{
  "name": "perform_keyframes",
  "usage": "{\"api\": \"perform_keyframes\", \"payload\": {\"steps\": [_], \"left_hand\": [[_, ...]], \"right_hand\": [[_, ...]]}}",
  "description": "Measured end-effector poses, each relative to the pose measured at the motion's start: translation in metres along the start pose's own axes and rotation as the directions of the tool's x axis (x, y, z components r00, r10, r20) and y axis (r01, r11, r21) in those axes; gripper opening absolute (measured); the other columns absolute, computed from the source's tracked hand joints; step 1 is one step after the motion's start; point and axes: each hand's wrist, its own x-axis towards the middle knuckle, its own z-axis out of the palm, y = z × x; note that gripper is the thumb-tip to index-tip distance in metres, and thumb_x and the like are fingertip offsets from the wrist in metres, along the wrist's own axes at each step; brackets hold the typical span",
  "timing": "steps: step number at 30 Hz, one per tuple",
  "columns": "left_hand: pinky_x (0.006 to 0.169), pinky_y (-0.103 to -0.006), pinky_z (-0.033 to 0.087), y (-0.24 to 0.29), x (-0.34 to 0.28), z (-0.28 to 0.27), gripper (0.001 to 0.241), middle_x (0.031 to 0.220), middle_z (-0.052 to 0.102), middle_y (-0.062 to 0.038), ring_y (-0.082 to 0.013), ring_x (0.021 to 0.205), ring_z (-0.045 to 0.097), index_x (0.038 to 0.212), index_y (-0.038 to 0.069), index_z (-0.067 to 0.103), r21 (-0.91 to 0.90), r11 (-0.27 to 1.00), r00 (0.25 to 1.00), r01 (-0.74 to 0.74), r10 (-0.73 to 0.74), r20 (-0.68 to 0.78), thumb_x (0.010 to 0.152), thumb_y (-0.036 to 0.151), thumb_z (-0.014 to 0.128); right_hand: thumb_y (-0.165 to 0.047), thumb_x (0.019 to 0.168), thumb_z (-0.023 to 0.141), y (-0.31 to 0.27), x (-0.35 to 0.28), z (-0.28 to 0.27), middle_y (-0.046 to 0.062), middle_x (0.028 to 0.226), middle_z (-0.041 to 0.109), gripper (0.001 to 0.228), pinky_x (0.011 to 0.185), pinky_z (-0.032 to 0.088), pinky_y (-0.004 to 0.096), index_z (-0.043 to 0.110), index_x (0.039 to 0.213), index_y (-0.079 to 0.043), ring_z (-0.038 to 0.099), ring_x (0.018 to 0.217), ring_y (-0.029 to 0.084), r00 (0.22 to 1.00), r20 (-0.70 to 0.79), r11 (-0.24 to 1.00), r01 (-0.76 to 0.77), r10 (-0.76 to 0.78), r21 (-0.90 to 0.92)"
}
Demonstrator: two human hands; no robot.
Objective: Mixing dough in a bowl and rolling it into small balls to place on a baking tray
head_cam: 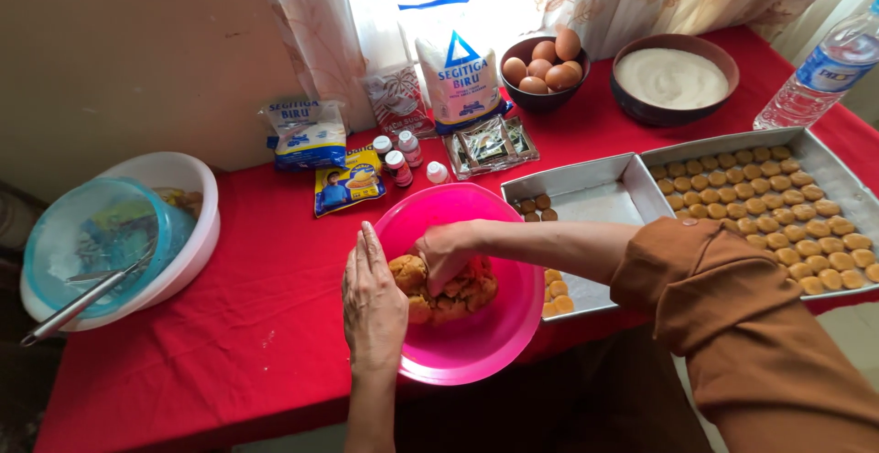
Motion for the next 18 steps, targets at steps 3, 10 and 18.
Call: {"api": "perform_keyframes", "payload": {"steps": [3, 10, 18], "left_hand": [[0.114, -0.0405, 0.04, 0.0, 0.001, -0.002, 0.081, 0.154, 0.048, -0.022, -0.0366, 0.135, 0.051, 0.16, -0.003, 0.027, -0.086, 0.996, 1.0, -0.005, 0.005, -0.005, 0.082, -0.003, 0.048], [0.114, -0.0442, 0.04, 0.002, 0.002, -0.001, 0.083, 0.158, 0.045, -0.021, -0.0385, 0.136, 0.05, 0.16, -0.001, 0.027, -0.064, 0.998, 1.0, -0.01, 0.01, 0.01, 0.079, -0.002, 0.047], [0.111, -0.0412, 0.048, -0.007, 0.027, -0.042, 0.075, 0.153, 0.05, -0.017, -0.0298, 0.136, 0.053, 0.16, 0.012, 0.027, -0.634, 0.664, 0.918, 0.397, -0.295, 0.266, 0.092, 0.006, 0.06]], "right_hand": [[-0.037, 0.065, 0.072, 0.01, 0.005, 0.011, 0.014, 0.091, 0.079, 0.048, 0.056, 0.06, 0.035, 0.076, 0.099, -0.003, 0.074, 0.074, 0.026, 1.0, -0.005, 0.992, 0.005, -0.004, 0.123], [-0.037, 0.062, 0.073, 0.018, 0.01, 0.024, 0.011, 0.09, 0.078, 0.046, 0.066, 0.059, 0.038, 0.075, 0.102, -0.014, 0.074, 0.078, 0.026, 0.991, -0.066, 0.991, 0.116, -0.112, 0.063], [-0.042, 0.068, 0.076, 0.015, -0.001, 0.023, 0.012, 0.118, 0.074, 0.071, 0.088, 0.059, 0.046, 0.059, 0.132, -0.018, 0.072, 0.104, 0.033, 0.984, -0.088, 0.987, 0.149, -0.153, -0.055]]}}
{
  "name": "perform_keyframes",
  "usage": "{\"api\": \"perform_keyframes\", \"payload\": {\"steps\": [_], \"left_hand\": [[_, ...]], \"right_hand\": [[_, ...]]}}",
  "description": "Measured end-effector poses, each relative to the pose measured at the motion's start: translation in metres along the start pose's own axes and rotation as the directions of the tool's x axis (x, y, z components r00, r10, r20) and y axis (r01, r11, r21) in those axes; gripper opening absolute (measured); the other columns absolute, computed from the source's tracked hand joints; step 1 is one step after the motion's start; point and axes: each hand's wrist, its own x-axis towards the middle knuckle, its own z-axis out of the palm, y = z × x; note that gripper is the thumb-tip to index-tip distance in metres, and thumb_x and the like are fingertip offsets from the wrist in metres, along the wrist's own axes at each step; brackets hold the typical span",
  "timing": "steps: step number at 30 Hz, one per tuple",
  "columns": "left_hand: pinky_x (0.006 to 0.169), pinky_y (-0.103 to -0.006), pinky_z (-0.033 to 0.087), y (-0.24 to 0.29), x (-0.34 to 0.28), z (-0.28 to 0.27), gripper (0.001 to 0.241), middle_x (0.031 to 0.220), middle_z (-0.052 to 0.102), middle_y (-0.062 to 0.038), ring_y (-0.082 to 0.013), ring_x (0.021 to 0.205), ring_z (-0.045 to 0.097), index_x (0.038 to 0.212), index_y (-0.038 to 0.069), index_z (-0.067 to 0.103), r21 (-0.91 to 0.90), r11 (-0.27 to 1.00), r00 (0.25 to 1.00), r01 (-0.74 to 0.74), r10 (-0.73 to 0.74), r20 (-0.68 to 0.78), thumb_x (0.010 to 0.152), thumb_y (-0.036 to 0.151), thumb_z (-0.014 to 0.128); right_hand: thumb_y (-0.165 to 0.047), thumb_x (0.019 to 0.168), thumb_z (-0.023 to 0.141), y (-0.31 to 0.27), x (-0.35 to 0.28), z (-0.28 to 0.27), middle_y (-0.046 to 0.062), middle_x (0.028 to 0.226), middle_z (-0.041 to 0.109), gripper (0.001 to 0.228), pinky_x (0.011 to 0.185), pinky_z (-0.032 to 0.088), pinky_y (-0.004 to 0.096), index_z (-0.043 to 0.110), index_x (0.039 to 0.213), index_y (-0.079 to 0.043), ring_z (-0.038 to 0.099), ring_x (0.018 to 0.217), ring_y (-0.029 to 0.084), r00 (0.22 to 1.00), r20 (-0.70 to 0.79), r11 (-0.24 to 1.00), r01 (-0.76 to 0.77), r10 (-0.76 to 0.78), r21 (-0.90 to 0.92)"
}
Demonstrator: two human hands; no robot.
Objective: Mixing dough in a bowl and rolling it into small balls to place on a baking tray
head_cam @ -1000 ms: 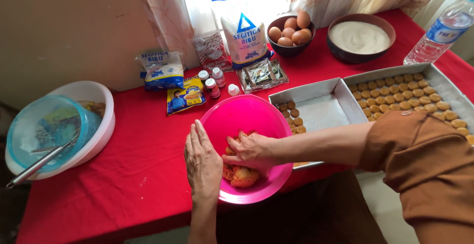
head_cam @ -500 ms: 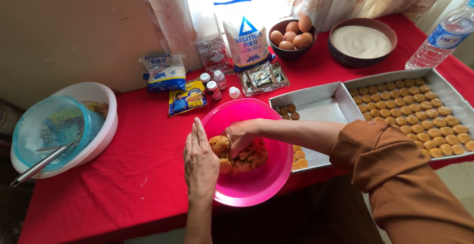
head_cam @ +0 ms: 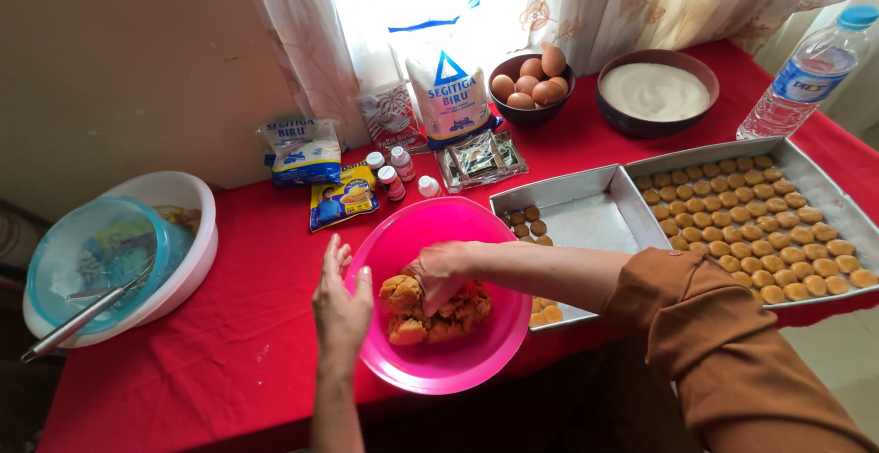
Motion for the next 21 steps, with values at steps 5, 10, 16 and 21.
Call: {"api": "perform_keyframes", "payload": {"steps": [5, 10, 16, 21], "left_hand": [[0.094, -0.0581, 0.055, -0.038, 0.039, 0.026, 0.05, 0.127, 0.066, -0.023, -0.0465, 0.118, 0.064, 0.147, 0.009, 0.053, 0.181, 0.969, 0.979, -0.171, 0.146, 0.142, 0.098, 0.009, 0.054], [0.086, -0.0561, 0.059, -0.033, 0.037, 0.028, 0.043, 0.118, 0.068, -0.017, -0.0421, 0.11, 0.069, 0.142, 0.016, 0.055, 0.361, 0.92, 0.985, -0.151, 0.109, 0.136, 0.101, 0.009, 0.049], [0.088, -0.061, 0.058, -0.045, 0.039, 0.031, 0.041, 0.121, 0.066, -0.018, -0.0458, 0.112, 0.067, 0.141, 0.016, 0.054, 0.352, 0.926, 0.987, -0.133, 0.092, 0.131, 0.1, 0.011, 0.05], [0.091, -0.0616, 0.056, -0.057, 0.045, 0.035, 0.041, 0.126, 0.067, -0.017, -0.045, 0.118, 0.064, 0.14, 0.018, 0.056, 0.275, 0.952, 0.986, -0.134, 0.101, 0.133, 0.1, 0.011, 0.05]], "right_hand": [[-0.047, 0.072, 0.069, -0.013, -0.017, -0.008, 0.023, 0.105, 0.075, 0.058, 0.087, 0.058, 0.052, 0.068, 0.113, -0.006, 0.071, 0.108, 0.041, 0.999, -0.045, 1.0, 0.002, -0.003, -0.011], [-0.049, 0.081, 0.06, 0.013, 0.013, 0.012, 0.017, 0.1, 0.075, 0.049, 0.087, 0.059, 0.05, 0.068, 0.112, -0.013, 0.072, 0.103, 0.036, 0.998, -0.056, 0.996, 0.009, -0.014, -0.088], [-0.046, 0.07, 0.063, 0.004, -0.003, 0.022, 0.01, 0.1, 0.077, 0.057, 0.086, 0.061, 0.052, 0.064, 0.125, -0.03, 0.075, 0.096, 0.035, 0.98, -0.12, 0.965, 0.131, -0.161, -0.226], [-0.053, 0.057, 0.069, 0.011, 0.002, 0.038, -0.002, 0.103, 0.072, 0.066, 0.081, 0.063, 0.047, 0.058, 0.121, -0.037, 0.076, 0.092, 0.028, 0.949, -0.162, 0.915, 0.202, -0.271, -0.35]]}}
